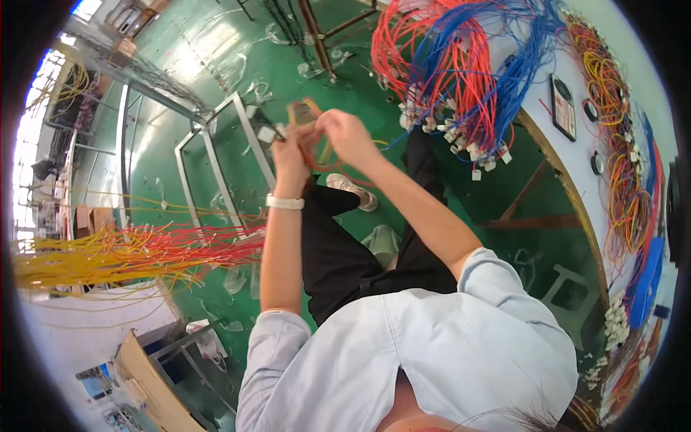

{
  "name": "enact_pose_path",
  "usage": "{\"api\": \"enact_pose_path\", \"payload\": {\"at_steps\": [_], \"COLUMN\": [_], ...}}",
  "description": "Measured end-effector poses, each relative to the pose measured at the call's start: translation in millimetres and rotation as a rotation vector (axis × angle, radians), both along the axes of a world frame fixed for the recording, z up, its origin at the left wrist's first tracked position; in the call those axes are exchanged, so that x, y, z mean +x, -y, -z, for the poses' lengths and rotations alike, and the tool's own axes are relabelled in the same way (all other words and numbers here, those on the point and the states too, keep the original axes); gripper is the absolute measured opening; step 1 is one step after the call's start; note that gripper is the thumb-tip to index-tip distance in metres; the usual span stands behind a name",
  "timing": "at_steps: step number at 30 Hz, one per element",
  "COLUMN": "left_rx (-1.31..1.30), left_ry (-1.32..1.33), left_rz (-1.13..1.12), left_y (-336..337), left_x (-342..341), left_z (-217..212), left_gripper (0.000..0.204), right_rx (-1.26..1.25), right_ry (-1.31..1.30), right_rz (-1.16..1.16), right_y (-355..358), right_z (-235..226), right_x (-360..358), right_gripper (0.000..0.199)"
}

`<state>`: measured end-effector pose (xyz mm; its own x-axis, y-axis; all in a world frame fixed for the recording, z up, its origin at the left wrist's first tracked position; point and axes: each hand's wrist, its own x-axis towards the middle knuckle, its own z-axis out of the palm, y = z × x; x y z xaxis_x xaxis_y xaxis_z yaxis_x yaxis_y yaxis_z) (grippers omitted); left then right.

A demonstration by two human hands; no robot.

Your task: Organizing, bundling, and applying tape to multi-colored electrical wire harnesses on a factory production floor.

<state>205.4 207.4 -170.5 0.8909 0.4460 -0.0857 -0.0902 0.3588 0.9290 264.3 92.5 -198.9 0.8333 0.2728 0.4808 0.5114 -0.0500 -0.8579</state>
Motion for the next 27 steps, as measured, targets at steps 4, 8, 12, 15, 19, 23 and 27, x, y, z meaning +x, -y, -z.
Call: {"api": "enact_pose_path", "payload": {"at_steps": [4,8,12,15,19,23,27], "left_rx": [-0.324,-0.286,-0.229,-0.326,-0.461,-0.498,-0.401], "left_ry": [0.059,0.050,0.008,0.006,0.153,0.378,0.397], "left_rz": [0.014,-0.036,-0.029,0.237,0.076,0.217,0.022], "left_y": [21,38,55,38,-5,-86,-140], "left_x": [10,8,2,-5,-13,-39,-92], "left_z": [24,32,27,23,4,-35,-70], "left_gripper": [0.022,0.023,0.024,0.029,0.019,0.011,0.019], "right_rx": [-0.217,-0.029,-0.055,-0.306,-0.380,-0.535,-0.583], "right_ry": [-0.205,-0.261,-0.196,-0.138,0.385,0.528,0.695], "right_rz": [0.087,0.194,0.216,0.186,0.074,0.275,0.283], "right_y": [11,10,13,18,29,85,141], "right_z": [-16,-6,-1,0,-14,-25,-17], "right_x": [-18,-32,-31,-34,-43,-28,-9], "right_gripper": [0.029,0.029,0.025,0.023,0.027,0.042,0.022]}}
